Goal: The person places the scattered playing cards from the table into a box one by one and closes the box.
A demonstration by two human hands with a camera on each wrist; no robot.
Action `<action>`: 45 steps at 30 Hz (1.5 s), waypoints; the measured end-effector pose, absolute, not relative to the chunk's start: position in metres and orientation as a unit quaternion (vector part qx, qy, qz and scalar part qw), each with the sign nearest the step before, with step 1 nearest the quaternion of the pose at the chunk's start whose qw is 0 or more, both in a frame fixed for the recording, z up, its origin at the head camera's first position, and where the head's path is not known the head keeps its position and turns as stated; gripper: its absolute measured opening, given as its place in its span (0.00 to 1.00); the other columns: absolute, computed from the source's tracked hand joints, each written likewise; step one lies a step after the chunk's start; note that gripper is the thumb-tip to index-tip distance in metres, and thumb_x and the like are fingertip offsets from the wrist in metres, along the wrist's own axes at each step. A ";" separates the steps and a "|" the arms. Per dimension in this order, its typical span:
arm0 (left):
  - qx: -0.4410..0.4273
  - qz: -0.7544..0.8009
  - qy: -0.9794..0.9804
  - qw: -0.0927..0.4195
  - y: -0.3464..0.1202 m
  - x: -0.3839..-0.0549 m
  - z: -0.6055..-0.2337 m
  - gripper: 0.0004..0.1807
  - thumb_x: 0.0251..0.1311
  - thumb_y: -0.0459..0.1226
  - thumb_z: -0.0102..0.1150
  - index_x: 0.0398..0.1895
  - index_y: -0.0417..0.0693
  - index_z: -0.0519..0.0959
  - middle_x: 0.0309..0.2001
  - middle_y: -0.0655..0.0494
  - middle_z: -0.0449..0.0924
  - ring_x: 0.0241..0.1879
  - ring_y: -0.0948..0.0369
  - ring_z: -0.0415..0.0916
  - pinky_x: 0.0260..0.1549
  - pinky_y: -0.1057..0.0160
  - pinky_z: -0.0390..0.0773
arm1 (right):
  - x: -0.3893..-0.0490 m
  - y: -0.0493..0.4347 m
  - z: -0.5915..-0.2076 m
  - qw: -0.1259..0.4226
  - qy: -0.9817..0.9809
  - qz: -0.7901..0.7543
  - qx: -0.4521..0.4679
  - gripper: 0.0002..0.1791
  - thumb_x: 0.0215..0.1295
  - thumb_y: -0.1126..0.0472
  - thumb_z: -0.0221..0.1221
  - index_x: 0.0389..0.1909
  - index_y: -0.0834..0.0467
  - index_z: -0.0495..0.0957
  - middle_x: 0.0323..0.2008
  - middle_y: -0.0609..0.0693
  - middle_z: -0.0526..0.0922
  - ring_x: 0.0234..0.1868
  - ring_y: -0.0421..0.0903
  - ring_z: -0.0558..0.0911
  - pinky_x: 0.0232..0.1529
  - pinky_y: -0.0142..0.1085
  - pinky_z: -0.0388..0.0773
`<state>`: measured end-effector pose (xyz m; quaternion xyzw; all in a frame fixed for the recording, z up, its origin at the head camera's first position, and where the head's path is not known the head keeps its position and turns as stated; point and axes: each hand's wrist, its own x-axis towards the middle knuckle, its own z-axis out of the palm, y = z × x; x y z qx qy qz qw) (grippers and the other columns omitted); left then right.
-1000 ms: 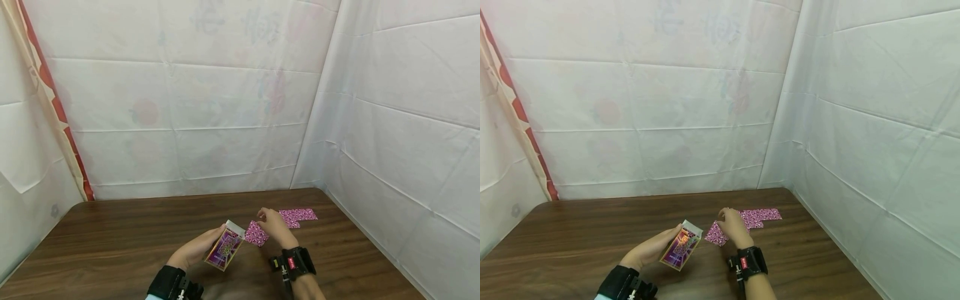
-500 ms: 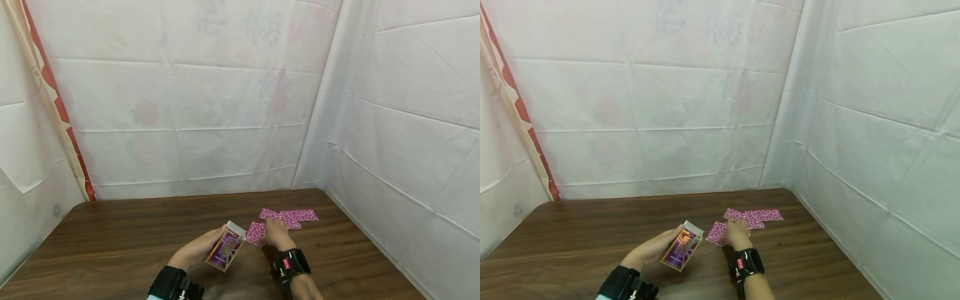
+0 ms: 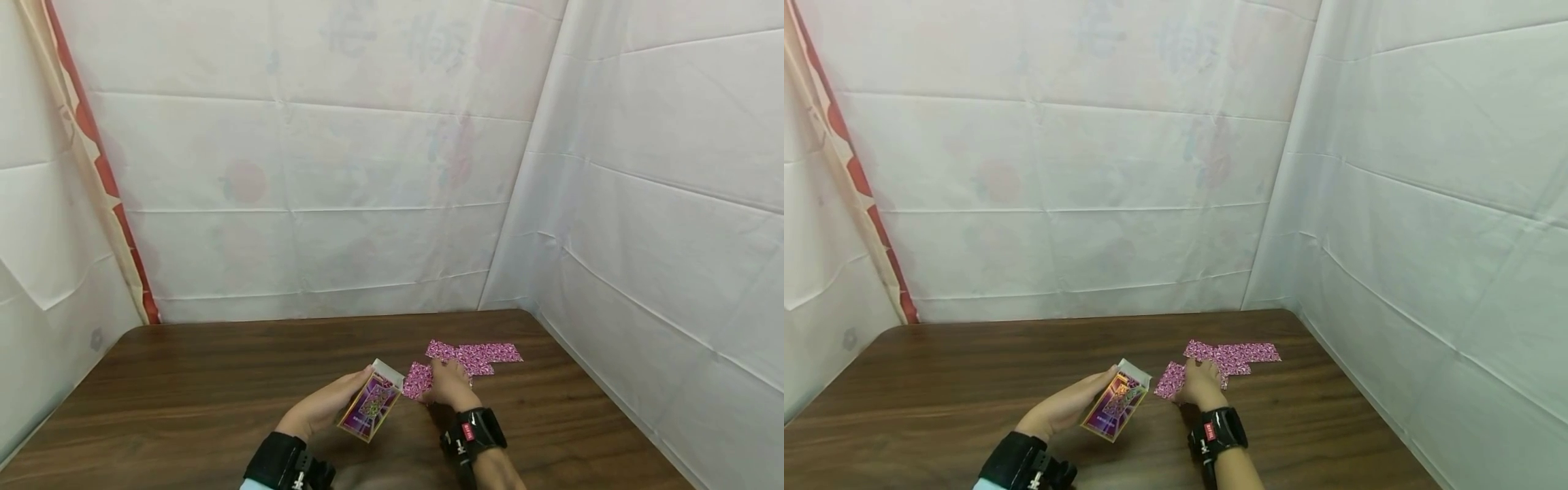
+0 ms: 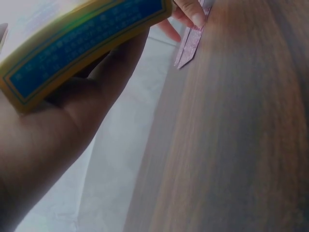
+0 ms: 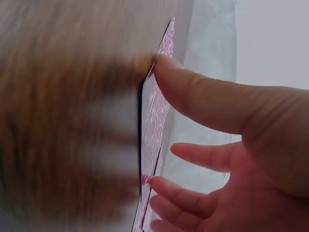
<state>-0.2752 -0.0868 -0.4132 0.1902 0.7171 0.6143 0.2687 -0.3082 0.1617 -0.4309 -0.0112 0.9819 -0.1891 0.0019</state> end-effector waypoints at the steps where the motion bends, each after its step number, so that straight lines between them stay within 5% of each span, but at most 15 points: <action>1: 0.189 0.614 0.717 0.269 -0.087 -0.275 -0.413 0.42 0.65 0.64 0.31 0.66 0.39 0.61 0.59 0.39 0.69 0.57 0.46 0.69 0.56 0.31 0.57 | -0.308 0.162 -0.431 0.003 0.981 -0.192 -0.011 0.42 0.37 0.52 0.75 0.54 0.65 0.69 0.51 0.71 0.69 0.56 0.66 0.65 0.57 0.59 0.61; 13: 0.178 0.611 0.725 0.264 -0.085 -0.275 -0.417 0.43 0.64 0.65 0.32 0.65 0.39 0.63 0.59 0.39 0.69 0.59 0.42 0.65 0.55 0.28 0.53 | -0.306 0.163 -0.429 0.009 0.971 -0.236 0.034 0.38 0.33 0.54 0.76 0.47 0.61 0.70 0.49 0.70 0.62 0.52 0.66 0.63 0.54 0.60 0.62; 23: 0.204 0.619 0.706 0.276 -0.085 -0.278 -0.415 0.42 0.65 0.64 0.31 0.67 0.39 0.61 0.58 0.40 0.71 0.54 0.50 0.71 0.53 0.37 0.67 | -0.306 0.162 -0.429 -0.003 0.973 -0.229 0.037 0.53 0.32 0.54 0.77 0.62 0.64 0.61 0.51 0.70 0.60 0.54 0.66 0.63 0.58 0.59 0.60; 32: 0.198 0.617 0.710 0.274 -0.087 -0.279 -0.417 0.42 0.65 0.64 0.31 0.67 0.39 0.61 0.57 0.40 0.71 0.54 0.50 0.72 0.53 0.37 0.67 | -0.307 0.161 -0.423 -0.022 0.981 -0.192 0.031 0.42 0.39 0.61 0.73 0.58 0.64 0.67 0.46 0.69 0.65 0.52 0.65 0.65 0.54 0.56 0.63; 37: 0.189 0.616 0.715 0.271 -0.087 -0.278 -0.417 0.42 0.65 0.64 0.31 0.67 0.39 0.61 0.57 0.41 0.72 0.53 0.50 0.72 0.52 0.36 0.67 | -0.307 0.165 -0.414 -0.018 0.980 -0.197 0.006 0.28 0.47 0.73 0.61 0.54 0.65 0.70 0.46 0.68 0.70 0.51 0.64 0.69 0.52 0.54 0.68; 45: 0.188 0.615 0.717 0.268 -0.087 -0.277 -0.417 0.42 0.66 0.64 0.31 0.66 0.38 0.62 0.56 0.41 0.73 0.53 0.51 0.72 0.52 0.38 0.68 | -0.300 0.172 -0.394 -0.005 0.970 -0.242 -0.033 0.22 0.47 0.81 0.49 0.46 0.69 0.73 0.41 0.63 0.79 0.42 0.57 0.79 0.41 0.46 0.77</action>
